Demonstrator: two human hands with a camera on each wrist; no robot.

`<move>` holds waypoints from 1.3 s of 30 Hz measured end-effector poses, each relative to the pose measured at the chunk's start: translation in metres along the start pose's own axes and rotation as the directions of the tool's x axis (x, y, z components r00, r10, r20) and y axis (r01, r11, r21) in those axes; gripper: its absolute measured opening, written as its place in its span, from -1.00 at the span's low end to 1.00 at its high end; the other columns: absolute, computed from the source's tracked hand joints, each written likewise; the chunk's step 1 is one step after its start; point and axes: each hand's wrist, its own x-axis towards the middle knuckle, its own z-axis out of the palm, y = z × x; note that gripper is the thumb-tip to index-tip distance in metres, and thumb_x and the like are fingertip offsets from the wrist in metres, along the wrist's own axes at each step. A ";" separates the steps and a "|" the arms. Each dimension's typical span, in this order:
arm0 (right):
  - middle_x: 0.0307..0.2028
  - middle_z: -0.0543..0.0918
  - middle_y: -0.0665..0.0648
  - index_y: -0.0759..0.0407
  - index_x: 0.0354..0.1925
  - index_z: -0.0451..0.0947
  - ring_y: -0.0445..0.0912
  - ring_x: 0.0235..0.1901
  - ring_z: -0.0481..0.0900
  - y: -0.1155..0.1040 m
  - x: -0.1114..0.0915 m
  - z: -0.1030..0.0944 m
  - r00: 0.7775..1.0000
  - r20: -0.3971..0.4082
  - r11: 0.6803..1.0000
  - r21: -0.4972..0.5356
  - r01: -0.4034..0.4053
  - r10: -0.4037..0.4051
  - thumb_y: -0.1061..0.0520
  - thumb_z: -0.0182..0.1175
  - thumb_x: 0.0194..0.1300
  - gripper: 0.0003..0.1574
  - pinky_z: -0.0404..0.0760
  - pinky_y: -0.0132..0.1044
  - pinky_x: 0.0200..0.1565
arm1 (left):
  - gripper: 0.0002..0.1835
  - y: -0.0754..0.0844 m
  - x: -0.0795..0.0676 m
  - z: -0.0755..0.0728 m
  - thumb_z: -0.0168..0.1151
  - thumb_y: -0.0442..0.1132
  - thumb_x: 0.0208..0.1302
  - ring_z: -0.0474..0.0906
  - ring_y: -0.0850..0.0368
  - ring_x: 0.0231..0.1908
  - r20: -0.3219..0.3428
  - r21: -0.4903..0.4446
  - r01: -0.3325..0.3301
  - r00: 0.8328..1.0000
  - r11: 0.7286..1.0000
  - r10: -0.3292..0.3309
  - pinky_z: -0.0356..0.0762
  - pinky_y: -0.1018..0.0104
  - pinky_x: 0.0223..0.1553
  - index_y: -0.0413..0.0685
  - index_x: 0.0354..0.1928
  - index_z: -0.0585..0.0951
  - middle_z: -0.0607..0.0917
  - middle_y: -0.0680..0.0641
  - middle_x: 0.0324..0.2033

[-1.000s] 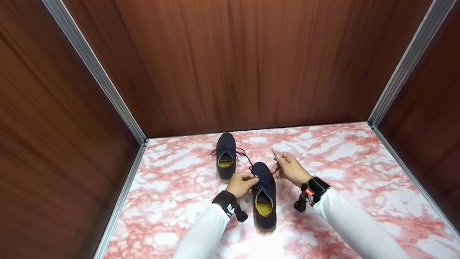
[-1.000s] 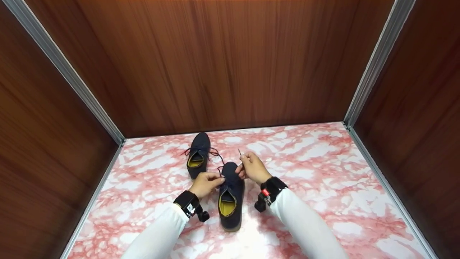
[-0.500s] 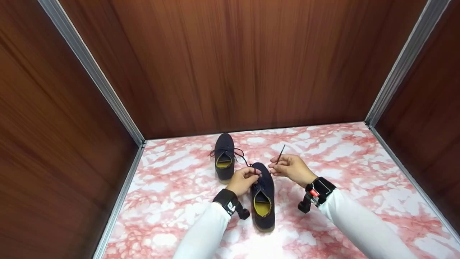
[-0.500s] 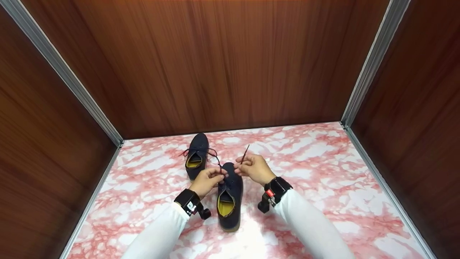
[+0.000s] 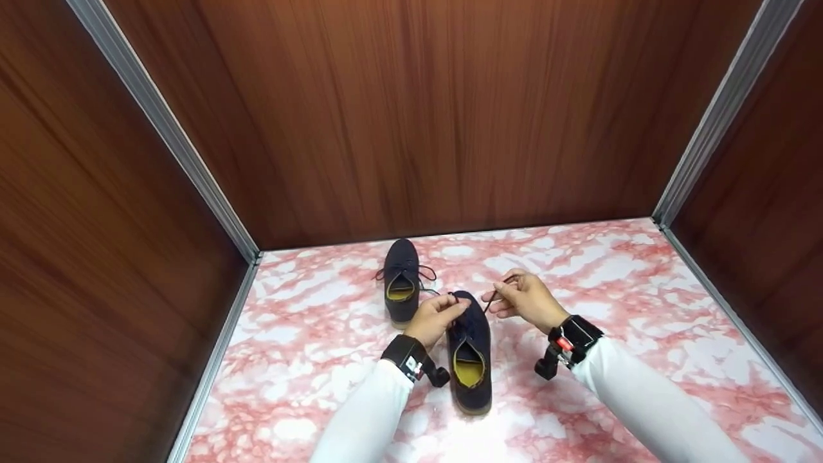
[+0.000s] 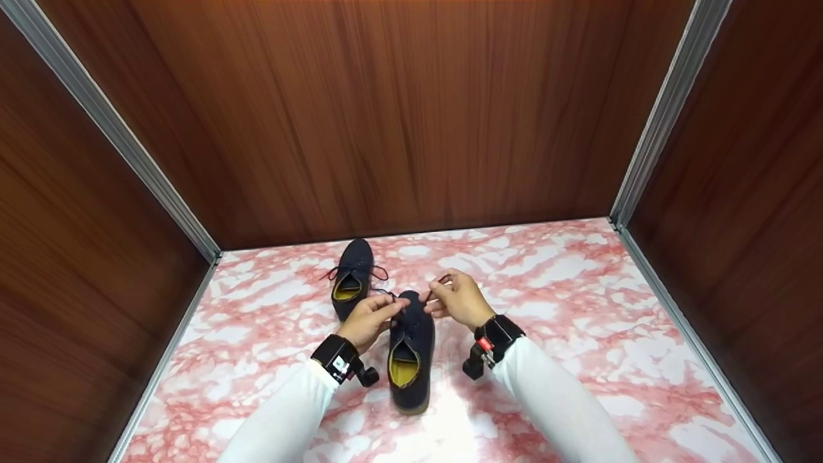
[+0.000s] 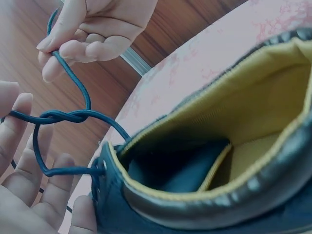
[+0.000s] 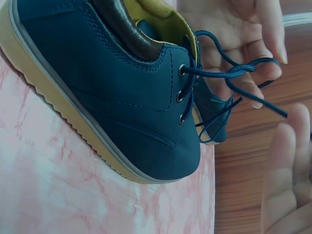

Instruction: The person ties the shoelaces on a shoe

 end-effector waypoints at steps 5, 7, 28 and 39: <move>-0.26 0.83 0.13 0.21 -0.02 0.26 -0.16 -0.42 0.79 -0.002 0.000 -0.002 0.999 0.024 0.999 0.037 -0.023 0.022 0.02 -0.10 0.71 -0.74 0.80 -0.29 -0.30 | -0.79 0.008 0.002 0.004 0.20 -0.28 0.51 0.61 0.27 -0.18 -0.016 -0.024 0.007 1.000 1.000 -0.007 0.56 0.31 -0.03 -0.30 -0.28 0.64 0.80 -0.05 -0.18; -0.31 0.81 0.13 0.18 -0.03 0.28 -0.16 -0.44 0.77 -0.003 0.000 -0.002 0.999 0.022 0.998 0.050 -0.025 0.024 0.01 -0.09 0.70 -0.75 0.79 -0.30 -0.30 | -0.72 0.012 0.003 0.005 0.16 -0.24 0.53 0.62 0.28 -0.12 -0.042 0.005 0.008 0.999 1.000 -0.008 0.58 0.27 0.02 -0.40 -0.17 0.66 0.80 -0.19 -0.09; -0.20 0.83 0.06 0.52 0.03 0.63 -0.23 -0.34 0.76 0.004 -0.004 0.001 0.997 0.062 0.999 0.007 0.047 -0.047 0.11 0.11 0.61 -0.57 0.80 -0.31 -0.15 | -0.68 0.035 0.005 0.003 0.00 -0.25 0.64 0.70 0.21 -0.31 -0.109 -0.148 -0.056 0.993 0.987 0.040 0.73 0.24 -0.03 -0.46 0.05 0.53 0.70 0.05 -0.40; -0.41 0.71 0.01 0.20 -0.20 0.50 -0.11 -0.23 0.81 0.009 -0.002 0.008 0.996 0.085 0.993 0.114 0.025 -0.035 -0.02 -0.09 0.70 -0.60 0.78 -0.12 0.08 | -0.76 0.030 0.001 -0.004 -0.10 -0.25 0.67 0.38 0.29 -0.58 -0.100 -0.300 -0.016 0.995 0.954 -0.015 0.68 0.35 -0.33 -0.24 -0.07 0.52 0.46 0.08 -0.54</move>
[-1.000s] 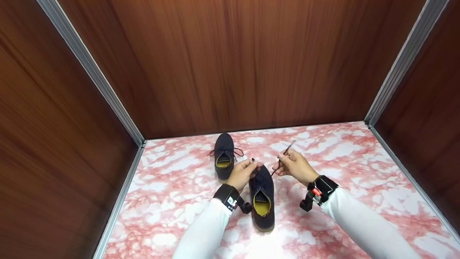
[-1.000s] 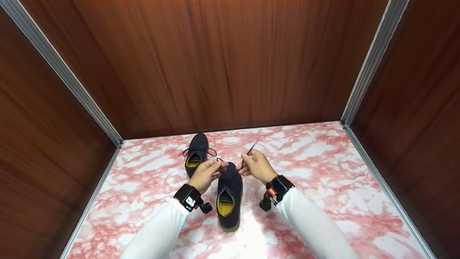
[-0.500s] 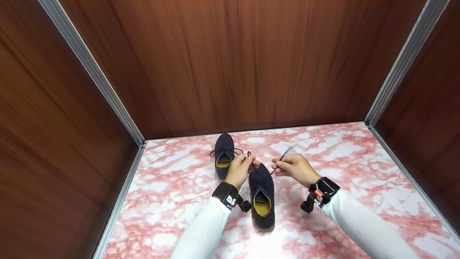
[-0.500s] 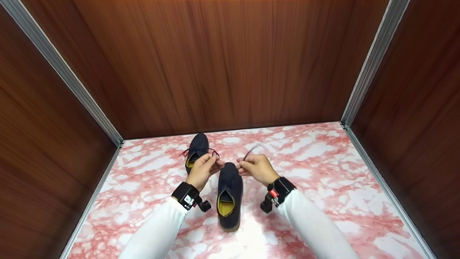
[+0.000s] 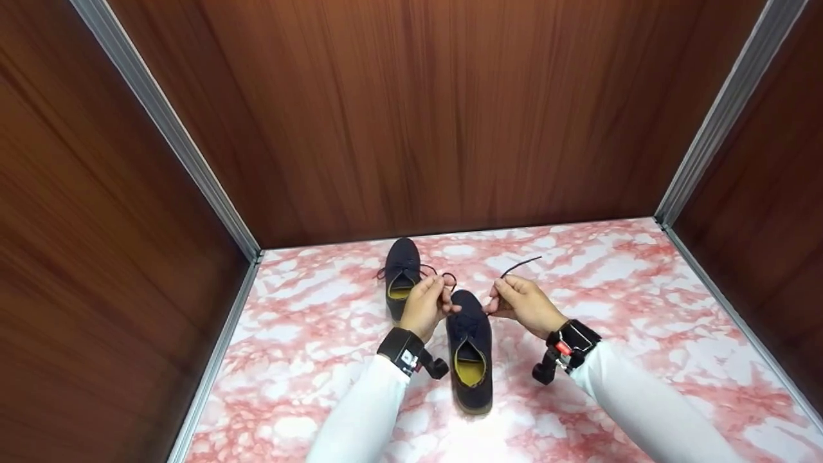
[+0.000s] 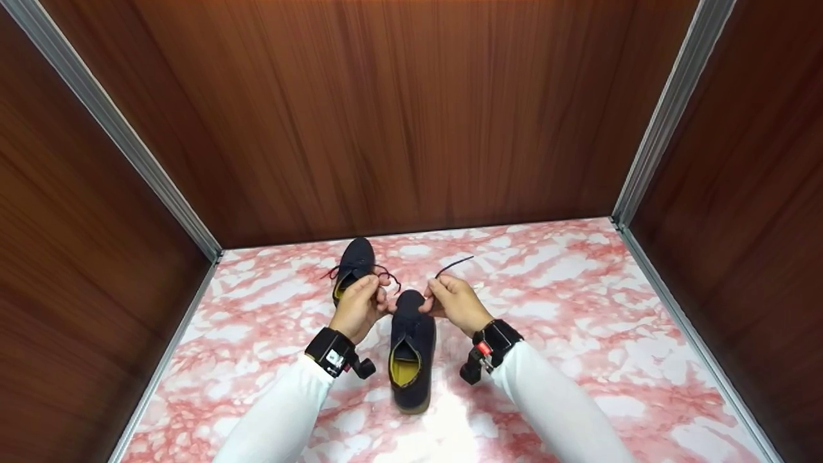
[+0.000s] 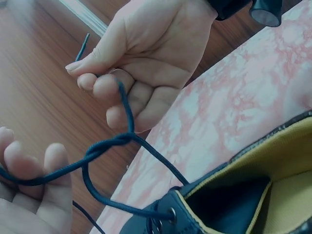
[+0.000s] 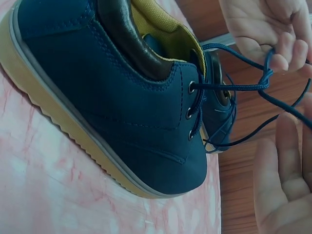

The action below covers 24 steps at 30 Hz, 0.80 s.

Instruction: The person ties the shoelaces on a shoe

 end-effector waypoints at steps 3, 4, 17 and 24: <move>-0.50 0.57 -0.01 0.21 -0.20 0.47 -0.08 -0.29 0.78 0.000 0.000 0.000 1.000 0.016 0.999 0.052 -0.016 0.016 -0.03 -0.10 0.70 -0.60 0.78 -0.12 0.06 | -0.77 -0.003 0.000 -0.003 -0.09 -0.24 0.67 0.31 0.31 -0.61 0.005 0.003 0.008 1.000 1.000 -0.008 0.65 0.37 -0.38 -0.22 -0.09 0.52 0.43 0.10 -0.57; -0.52 0.52 -0.02 0.22 -0.19 0.46 -0.10 -0.32 0.76 0.000 0.000 0.000 1.000 0.022 0.998 0.062 -0.019 0.018 -0.03 -0.11 0.71 -0.59 0.78 -0.12 0.05 | -0.77 -0.004 -0.001 -0.004 -0.08 -0.24 0.66 0.30 0.31 -0.62 0.006 0.004 0.011 1.000 1.000 -0.011 0.63 0.37 -0.39 -0.21 -0.10 0.53 0.42 0.10 -0.58; -0.64 0.31 -0.06 0.20 -0.27 0.45 -0.21 -0.50 0.44 0.002 -0.003 -0.010 0.999 -0.019 0.998 0.057 -0.039 0.040 0.03 -0.15 0.72 -0.58 0.78 -0.05 0.04 | -0.70 -0.012 -0.004 -0.013 -0.01 -0.25 0.62 0.14 0.30 -0.69 0.021 0.138 0.016 1.000 0.990 -0.019 0.44 0.42 -0.51 -0.46 -0.07 0.52 0.34 0.10 -0.59; -0.63 0.30 -0.05 0.22 -0.27 0.45 -0.20 -0.55 0.36 0.006 -0.004 -0.017 0.998 -0.053 0.998 0.053 -0.036 0.038 -0.03 -0.11 0.71 -0.56 0.77 -0.17 -0.14 | -0.69 -0.018 -0.006 -0.016 -0.01 -0.27 0.59 0.14 0.35 -0.72 0.055 0.187 -0.014 0.998 0.982 0.004 0.31 0.47 -0.58 -0.50 -0.09 0.51 0.32 0.16 -0.63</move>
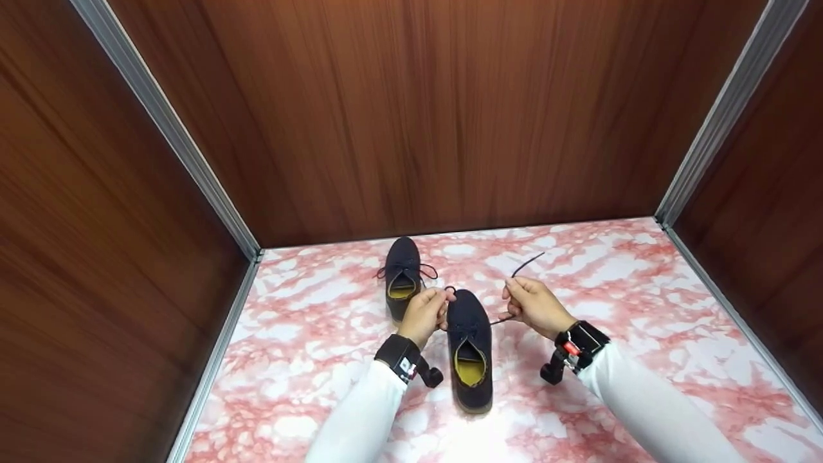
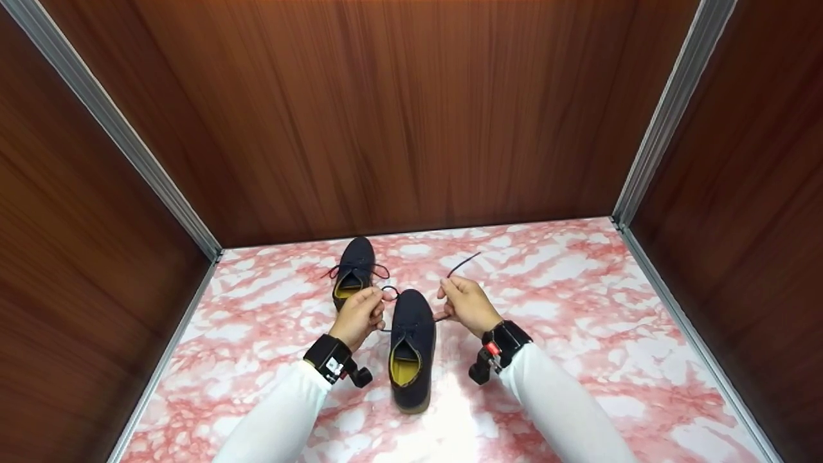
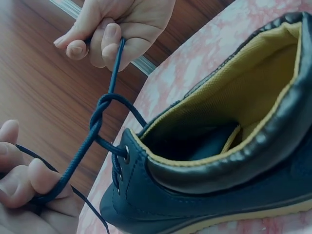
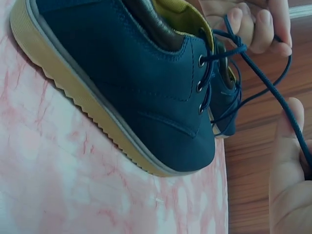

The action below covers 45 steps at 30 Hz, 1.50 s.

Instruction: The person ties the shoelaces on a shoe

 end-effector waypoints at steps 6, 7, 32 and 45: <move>-0.62 0.30 -0.05 0.17 -0.28 0.48 -0.21 -0.58 0.32 0.005 -0.001 -0.008 1.000 -0.025 1.000 0.009 0.000 0.000 -0.07 -0.07 0.68 -0.56 0.67 -0.30 -0.32 | -0.75 0.000 -0.001 -0.004 0.05 -0.28 0.57 0.09 0.34 -0.72 -0.021 -0.015 0.032 0.999 0.999 -0.032 0.18 0.47 -0.61 -0.39 -0.18 0.56 0.30 0.13 -0.65; -0.63 0.29 -0.06 0.19 -0.27 0.48 -0.21 -0.58 0.31 0.006 -0.001 -0.009 1.000 -0.029 1.000 0.010 -0.002 0.002 -0.08 -0.06 0.68 -0.55 0.62 -0.33 -0.35 | -0.76 -0.001 -0.001 -0.005 0.05 -0.28 0.56 0.09 0.34 -0.72 -0.029 -0.011 0.039 0.999 0.999 -0.039 0.19 0.47 -0.61 -0.36 -0.19 0.58 0.30 0.13 -0.65; -0.74 0.20 -0.11 0.34 -0.21 0.42 -0.27 -0.75 0.13 0.032 0.003 -0.029 0.992 -0.117 0.980 -0.191 -0.060 0.038 -0.03 -0.08 0.70 -0.53 0.19 -0.42 -0.65 | -0.75 -0.023 -0.007 -0.029 0.14 -0.29 0.50 0.55 0.20 -0.21 -0.040 0.581 -0.126 0.982 0.804 0.183 0.49 0.32 -0.02 -0.24 -0.28 0.75 0.82 -0.20 -0.22; -0.76 0.26 -0.08 0.25 -0.23 0.46 -0.21 -0.77 0.23 0.037 0.001 -0.034 0.986 -0.160 0.948 -0.302 -0.102 0.056 -0.07 -0.11 0.71 -0.53 0.20 -0.37 -0.66 | -0.76 -0.027 -0.010 -0.034 0.14 -0.30 0.48 0.47 0.23 -0.30 -0.040 0.611 -0.094 0.988 0.786 0.150 0.45 0.34 -0.10 -0.21 -0.28 0.75 0.76 -0.31 -0.25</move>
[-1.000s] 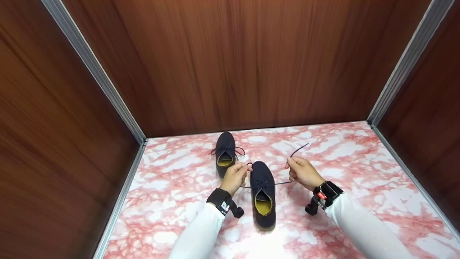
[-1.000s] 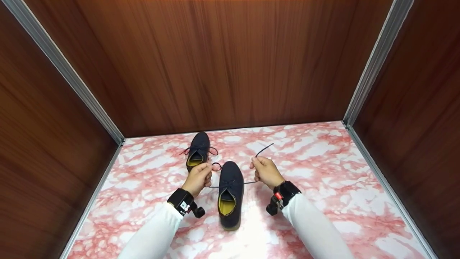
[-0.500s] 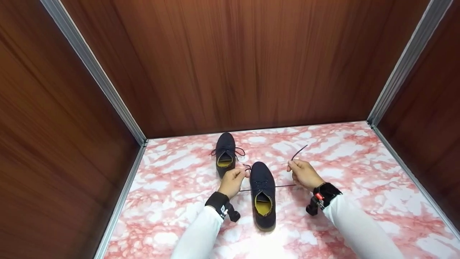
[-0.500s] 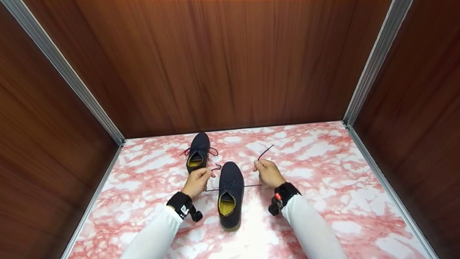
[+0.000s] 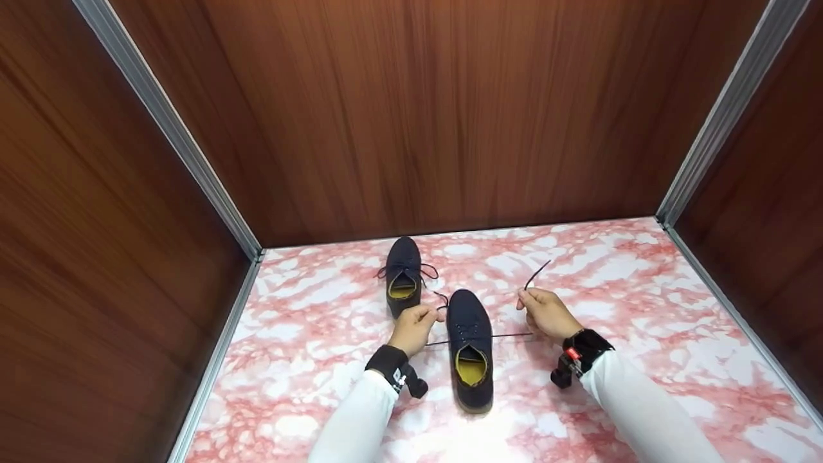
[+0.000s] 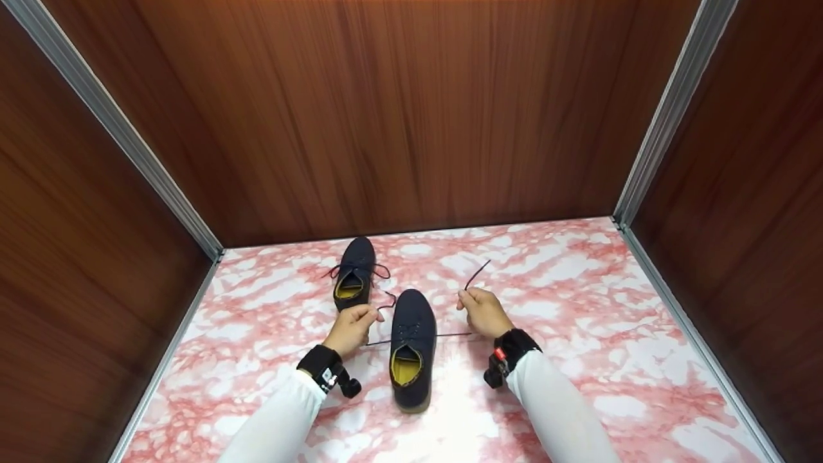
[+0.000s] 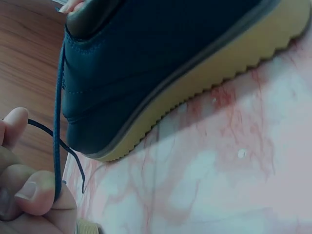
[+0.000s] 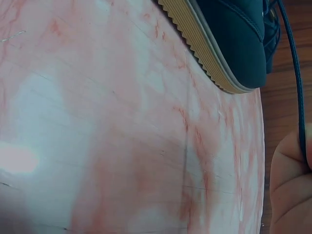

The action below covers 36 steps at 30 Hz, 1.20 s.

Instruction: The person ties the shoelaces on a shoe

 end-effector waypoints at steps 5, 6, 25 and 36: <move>-0.76 0.24 -0.09 0.24 -0.22 0.47 -0.24 -0.79 0.17 -0.001 -0.001 0.000 1.000 -0.019 1.000 -0.008 0.015 -0.015 -0.03 -0.11 0.71 -0.57 0.16 -0.39 -0.70 | -0.74 0.002 0.000 0.003 0.13 -0.27 0.50 0.43 0.26 -0.36 -0.005 -0.061 0.047 0.999 0.997 -0.047 0.43 0.40 -0.25 -0.26 -0.24 0.74 0.68 -0.18 -0.39; -0.76 0.23 -0.10 0.24 -0.22 0.46 -0.24 -0.80 0.15 -0.002 -0.001 0.000 1.000 -0.017 1.000 0.002 0.013 -0.013 -0.03 -0.11 0.71 -0.57 0.15 -0.39 -0.70 | -0.74 0.003 0.000 0.003 0.13 -0.26 0.50 0.42 0.26 -0.40 -0.001 -0.075 0.060 0.998 0.995 -0.060 0.42 0.41 -0.31 -0.29 -0.22 0.73 0.63 -0.11 -0.45; -0.62 0.20 -0.05 0.29 0.06 0.43 -0.13 -0.55 0.34 -0.017 -0.007 0.001 0.990 0.123 0.984 0.160 -0.083 0.064 0.28 -0.22 0.53 -0.68 0.67 -0.16 -0.38 | -0.70 0.021 0.000 0.012 0.09 -0.27 0.48 0.28 0.31 -0.74 -0.027 -0.235 0.220 0.972 0.947 -0.233 0.36 0.47 -0.65 -0.43 -0.12 0.67 0.31 0.17 -0.71; -0.41 0.57 0.05 0.61 0.41 0.18 -0.14 -0.35 0.63 -0.019 -0.004 -0.001 0.983 0.186 0.999 0.048 -0.016 0.007 0.35 -0.27 0.58 -0.46 0.74 -0.14 -0.08 | -0.71 0.027 0.002 0.014 0.07 -0.32 0.55 0.38 0.25 -0.64 0.064 -0.365 0.236 0.971 0.901 -0.228 0.42 0.44 -0.56 -0.56 -0.12 0.52 0.48 0.03 -0.62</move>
